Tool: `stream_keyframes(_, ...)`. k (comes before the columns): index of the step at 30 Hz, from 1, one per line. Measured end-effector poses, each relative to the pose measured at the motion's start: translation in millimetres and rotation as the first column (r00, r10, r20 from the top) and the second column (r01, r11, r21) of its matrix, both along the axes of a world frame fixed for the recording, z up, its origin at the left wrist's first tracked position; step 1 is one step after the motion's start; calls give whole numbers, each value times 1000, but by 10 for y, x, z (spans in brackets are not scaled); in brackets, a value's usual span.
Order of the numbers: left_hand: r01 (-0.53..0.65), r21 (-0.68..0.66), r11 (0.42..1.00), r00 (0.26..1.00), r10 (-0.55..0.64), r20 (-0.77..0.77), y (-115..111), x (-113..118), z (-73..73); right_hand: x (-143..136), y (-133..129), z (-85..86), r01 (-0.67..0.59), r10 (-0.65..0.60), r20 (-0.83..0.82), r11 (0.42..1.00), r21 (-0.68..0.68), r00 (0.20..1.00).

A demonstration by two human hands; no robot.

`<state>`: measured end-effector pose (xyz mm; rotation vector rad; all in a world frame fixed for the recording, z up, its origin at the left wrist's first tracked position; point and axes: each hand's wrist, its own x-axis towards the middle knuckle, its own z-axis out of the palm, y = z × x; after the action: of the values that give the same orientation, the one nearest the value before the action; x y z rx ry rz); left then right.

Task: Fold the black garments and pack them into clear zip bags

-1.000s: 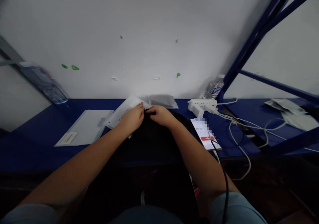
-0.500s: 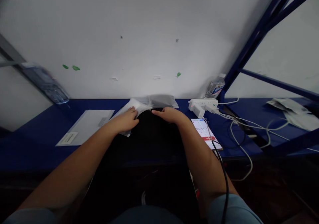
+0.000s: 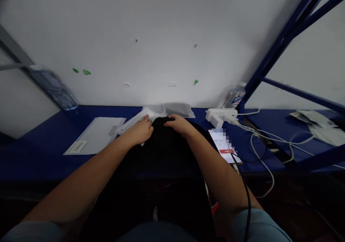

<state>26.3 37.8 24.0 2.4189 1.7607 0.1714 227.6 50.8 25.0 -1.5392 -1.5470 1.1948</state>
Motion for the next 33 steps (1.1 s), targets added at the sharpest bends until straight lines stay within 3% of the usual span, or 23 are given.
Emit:
stream_keyframes(7, -24, 24, 999, 999, 24, 33, -42, 61, 1, -4, 78, -25, 170, -166, -167, 985, 11, 972)
stream_keyframes(12, -9, 15, 1000, 1000, 8, 15, -67, 101, 21, -81, 18, -94, -87, 86, -206, 996, 6, 975)
stream_keyframes(19, 37, -5, 999, 998, -36, 57, -128, 111, 142, -79, 50, -113, 10, -1, -233, 999, 35, 973)
stream_keyframes(29, -30, 31, 999, 995, 27, 99, 96, 103, 81, -112, 10, -86, -209, 169, -415, 976, -52, 894)
stream_keyframes(33, 11, 92, 996, 995, -20, 93, 79, 133, 81, -130, 24, -127, -275, 238, -416, 961, -30, 877)
